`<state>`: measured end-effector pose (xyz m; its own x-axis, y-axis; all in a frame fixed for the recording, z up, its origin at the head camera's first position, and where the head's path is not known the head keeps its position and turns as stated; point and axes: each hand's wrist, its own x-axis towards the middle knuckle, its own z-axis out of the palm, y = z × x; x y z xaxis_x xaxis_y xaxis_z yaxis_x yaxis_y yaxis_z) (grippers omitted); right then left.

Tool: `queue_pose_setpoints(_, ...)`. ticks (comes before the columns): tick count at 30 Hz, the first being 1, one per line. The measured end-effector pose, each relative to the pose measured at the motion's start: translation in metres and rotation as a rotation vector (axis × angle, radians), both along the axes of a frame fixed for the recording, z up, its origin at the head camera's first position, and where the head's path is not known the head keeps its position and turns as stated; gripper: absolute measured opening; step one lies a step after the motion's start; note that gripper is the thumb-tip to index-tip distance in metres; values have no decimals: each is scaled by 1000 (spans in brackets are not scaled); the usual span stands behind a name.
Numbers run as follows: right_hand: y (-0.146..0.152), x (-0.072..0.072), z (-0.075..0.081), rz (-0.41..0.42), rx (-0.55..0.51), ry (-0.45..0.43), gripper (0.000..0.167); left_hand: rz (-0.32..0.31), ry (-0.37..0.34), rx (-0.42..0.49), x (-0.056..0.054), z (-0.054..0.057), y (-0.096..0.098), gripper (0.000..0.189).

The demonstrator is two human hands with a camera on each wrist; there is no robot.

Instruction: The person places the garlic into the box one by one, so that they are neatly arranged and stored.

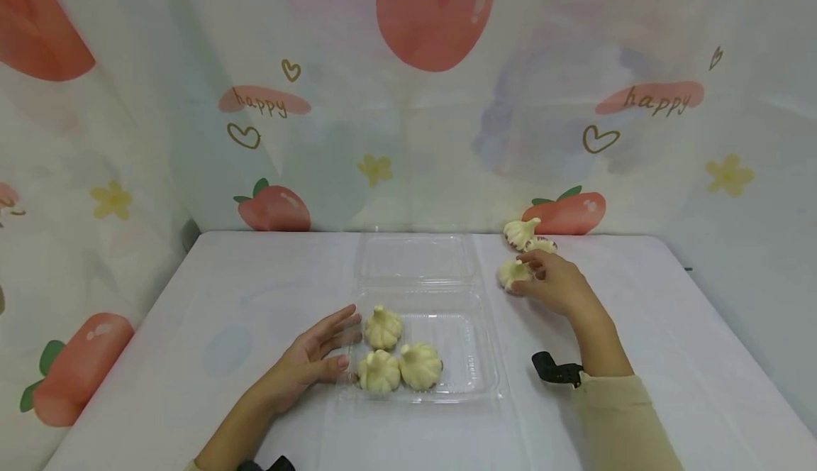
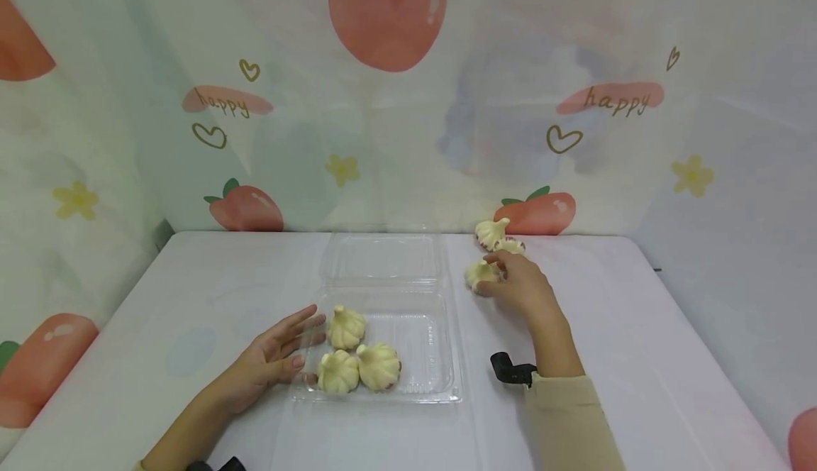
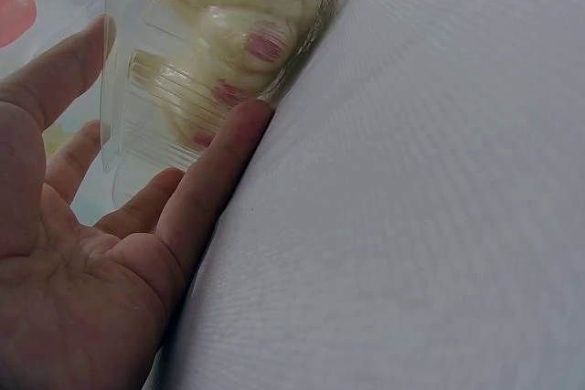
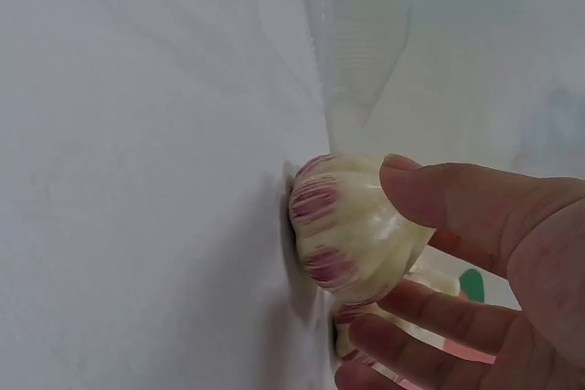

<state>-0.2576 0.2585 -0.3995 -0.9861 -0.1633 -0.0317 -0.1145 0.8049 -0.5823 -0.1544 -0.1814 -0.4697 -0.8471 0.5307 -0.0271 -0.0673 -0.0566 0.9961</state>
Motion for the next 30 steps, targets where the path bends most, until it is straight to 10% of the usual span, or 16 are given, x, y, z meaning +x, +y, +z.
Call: queue_pose_setpoints(30, -27, -2, -13, 84, -159, -45, 53, 7, 0, -16, 0, 3, -1, 73)
